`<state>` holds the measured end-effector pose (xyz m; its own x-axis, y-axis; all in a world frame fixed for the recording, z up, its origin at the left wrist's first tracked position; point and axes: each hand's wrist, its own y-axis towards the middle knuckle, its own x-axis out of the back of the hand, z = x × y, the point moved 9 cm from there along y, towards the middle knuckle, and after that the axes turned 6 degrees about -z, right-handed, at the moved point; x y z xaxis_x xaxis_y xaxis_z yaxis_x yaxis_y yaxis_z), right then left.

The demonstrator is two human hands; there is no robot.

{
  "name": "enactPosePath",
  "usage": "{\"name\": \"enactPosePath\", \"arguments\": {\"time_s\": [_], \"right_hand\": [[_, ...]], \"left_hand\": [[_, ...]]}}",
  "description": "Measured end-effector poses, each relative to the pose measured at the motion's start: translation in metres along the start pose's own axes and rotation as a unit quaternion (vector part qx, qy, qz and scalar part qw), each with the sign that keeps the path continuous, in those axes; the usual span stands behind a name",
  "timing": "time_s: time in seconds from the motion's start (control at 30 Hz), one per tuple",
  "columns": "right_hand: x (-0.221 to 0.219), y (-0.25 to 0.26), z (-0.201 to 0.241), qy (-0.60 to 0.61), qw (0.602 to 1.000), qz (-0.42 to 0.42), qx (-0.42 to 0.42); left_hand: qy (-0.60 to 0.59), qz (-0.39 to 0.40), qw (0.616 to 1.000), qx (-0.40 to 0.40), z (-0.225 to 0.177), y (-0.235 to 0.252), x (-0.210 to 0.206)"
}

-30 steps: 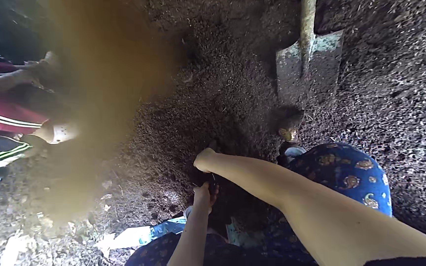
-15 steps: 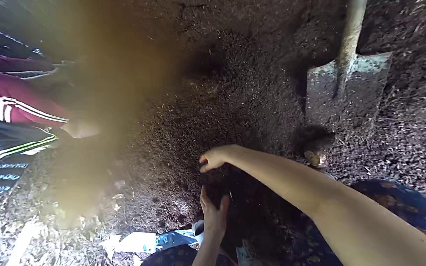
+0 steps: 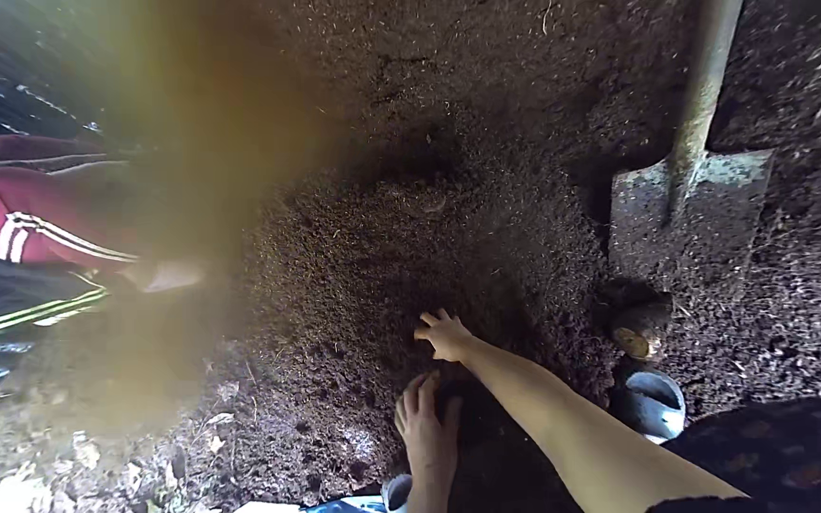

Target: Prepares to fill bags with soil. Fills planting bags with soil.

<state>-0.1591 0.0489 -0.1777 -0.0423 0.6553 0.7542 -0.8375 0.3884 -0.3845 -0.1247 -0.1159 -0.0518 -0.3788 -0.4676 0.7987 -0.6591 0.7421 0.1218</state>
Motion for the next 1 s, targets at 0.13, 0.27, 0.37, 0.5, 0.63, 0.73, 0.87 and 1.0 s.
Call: {"name": "enactPosePath", "arguments": {"time_s": [0.13,0.27,0.37,0.5,0.63,0.73,0.87,1.0], "right_hand": [[0.014,-0.024,0.008,-0.027,0.996,0.081,-0.008],[0.04,-0.057,0.048,-0.066,0.989,0.112,0.068],[0.053,-0.105,0.095,-0.086,0.976,0.159,0.118],[0.041,-0.15,0.127,-0.101,0.962,0.222,0.121],[0.03,-0.16,0.125,-0.104,0.969,0.203,0.091],[0.03,-0.165,0.116,-0.096,0.98,0.161,0.064],[0.021,-0.168,0.101,-0.128,0.987,0.092,0.043],[0.023,-0.183,0.096,-0.118,0.987,0.062,0.085]], "left_hand": [[-0.063,0.005,0.987,0.151,0.045,0.005,0.032],[-0.148,0.088,0.942,0.287,0.08,-0.021,0.031],[-0.148,0.177,0.924,0.306,0.079,-0.042,0.022],[-0.148,0.255,0.897,0.33,0.071,-0.057,0.011],[-0.142,0.296,0.884,0.334,0.068,-0.067,0.0],[-0.139,0.312,0.883,0.321,0.064,-0.071,-0.004],[-0.146,0.33,0.879,0.311,0.058,-0.073,-0.004],[-0.14,0.336,0.875,0.318,0.061,-0.077,-0.006]]}}
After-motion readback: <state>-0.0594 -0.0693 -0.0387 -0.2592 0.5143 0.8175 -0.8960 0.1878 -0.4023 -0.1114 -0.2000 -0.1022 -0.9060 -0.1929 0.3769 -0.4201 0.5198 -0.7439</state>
